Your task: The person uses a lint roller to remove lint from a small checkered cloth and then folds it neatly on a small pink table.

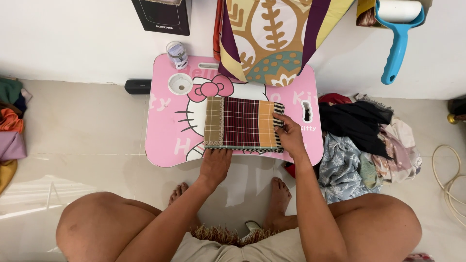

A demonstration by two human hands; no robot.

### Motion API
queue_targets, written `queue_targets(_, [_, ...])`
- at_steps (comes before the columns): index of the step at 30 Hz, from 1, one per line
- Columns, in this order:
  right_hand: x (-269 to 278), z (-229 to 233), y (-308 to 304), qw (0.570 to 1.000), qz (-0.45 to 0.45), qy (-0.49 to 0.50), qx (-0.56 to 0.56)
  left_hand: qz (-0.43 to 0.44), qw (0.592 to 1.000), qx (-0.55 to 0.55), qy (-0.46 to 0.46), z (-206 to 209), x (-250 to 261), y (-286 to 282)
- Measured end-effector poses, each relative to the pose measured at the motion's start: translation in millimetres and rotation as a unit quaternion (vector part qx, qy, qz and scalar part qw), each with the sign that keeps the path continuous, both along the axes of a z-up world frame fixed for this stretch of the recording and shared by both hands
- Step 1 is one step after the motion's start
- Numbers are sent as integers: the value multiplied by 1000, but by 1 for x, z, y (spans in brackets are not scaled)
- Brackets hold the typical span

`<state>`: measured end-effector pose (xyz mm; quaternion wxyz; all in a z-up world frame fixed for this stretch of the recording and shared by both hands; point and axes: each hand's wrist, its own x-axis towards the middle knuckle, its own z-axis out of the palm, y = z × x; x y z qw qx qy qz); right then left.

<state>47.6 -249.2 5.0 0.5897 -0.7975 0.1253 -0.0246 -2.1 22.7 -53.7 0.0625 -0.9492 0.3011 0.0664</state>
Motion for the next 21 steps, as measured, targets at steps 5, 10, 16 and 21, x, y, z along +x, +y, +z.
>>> queue_targets(5, [-3,-3,-3,1000,-7,4,-15,8,999,23,34,8,-1,-1])
queue_targets(10, [-7,4,-3,1000,12,5,-19,14,998,23,52,6,0,-2])
queue_targets(16, [-9,-16,-15,999,39,-23,-13,15,998,19,56,2,1,-2])
queue_targets(21, [-9,-27,-22,999,37,-37,-3,6,998,31,49,5,2,0])
